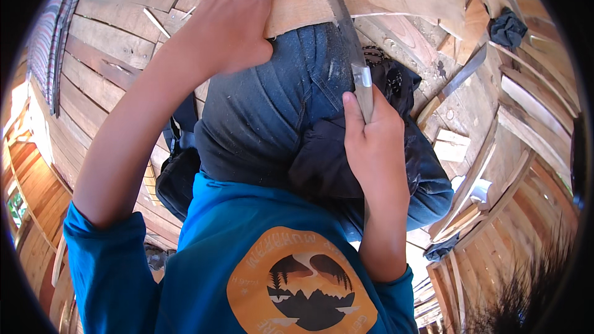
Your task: The person saws a piece of wood with a hand saw while sitting on a wooden floor.
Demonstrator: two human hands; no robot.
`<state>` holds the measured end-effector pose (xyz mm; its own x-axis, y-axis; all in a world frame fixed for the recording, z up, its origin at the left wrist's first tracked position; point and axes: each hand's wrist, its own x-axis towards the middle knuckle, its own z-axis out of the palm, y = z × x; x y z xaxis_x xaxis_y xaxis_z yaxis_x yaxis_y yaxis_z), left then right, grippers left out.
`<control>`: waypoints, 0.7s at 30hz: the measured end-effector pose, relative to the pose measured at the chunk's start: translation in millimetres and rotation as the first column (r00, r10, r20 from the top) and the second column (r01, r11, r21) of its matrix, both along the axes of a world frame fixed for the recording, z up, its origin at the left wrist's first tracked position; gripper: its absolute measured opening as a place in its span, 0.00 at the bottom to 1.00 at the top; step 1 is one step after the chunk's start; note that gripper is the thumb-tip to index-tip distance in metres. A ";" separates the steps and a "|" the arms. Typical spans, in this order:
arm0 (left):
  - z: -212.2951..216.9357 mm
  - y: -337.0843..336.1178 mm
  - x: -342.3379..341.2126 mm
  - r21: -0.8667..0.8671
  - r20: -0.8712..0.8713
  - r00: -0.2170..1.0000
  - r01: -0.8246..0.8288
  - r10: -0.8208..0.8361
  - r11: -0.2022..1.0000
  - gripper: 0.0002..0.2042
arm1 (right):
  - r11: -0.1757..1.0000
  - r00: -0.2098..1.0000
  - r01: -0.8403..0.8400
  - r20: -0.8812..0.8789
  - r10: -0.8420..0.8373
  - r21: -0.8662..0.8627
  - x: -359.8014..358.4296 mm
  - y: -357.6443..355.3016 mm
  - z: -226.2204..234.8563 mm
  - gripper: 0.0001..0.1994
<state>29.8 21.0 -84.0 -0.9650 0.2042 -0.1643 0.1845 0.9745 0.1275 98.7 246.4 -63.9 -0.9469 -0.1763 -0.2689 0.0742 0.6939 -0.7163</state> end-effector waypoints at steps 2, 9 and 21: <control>-2.2 -2.6 0.4 0.010 -0.026 1.000 0.018 -0.018 1.000 0.30 | 1.000 0.999 -0.006 0.031 0.006 -0.013 10.9 3.4 9.4 0.09; -5.1 3.6 -0.6 0.044 -0.004 1.000 -0.026 0.026 0.999 0.31 | 0.998 0.994 0.063 0.089 -0.062 -0.008 17.6 11.2 16.6 0.11; 25.4 8.2 -11.1 0.067 0.187 0.982 -0.052 0.038 0.996 0.31 | 0.998 0.998 0.016 0.065 -0.020 0.063 8.4 8.6 8.4 0.13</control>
<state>18.7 29.2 -58.5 -0.9277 0.1790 -0.3277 0.1075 0.9684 0.2248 107.1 255.0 -55.5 -0.9297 -0.1403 -0.3405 0.1325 0.7353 -0.6647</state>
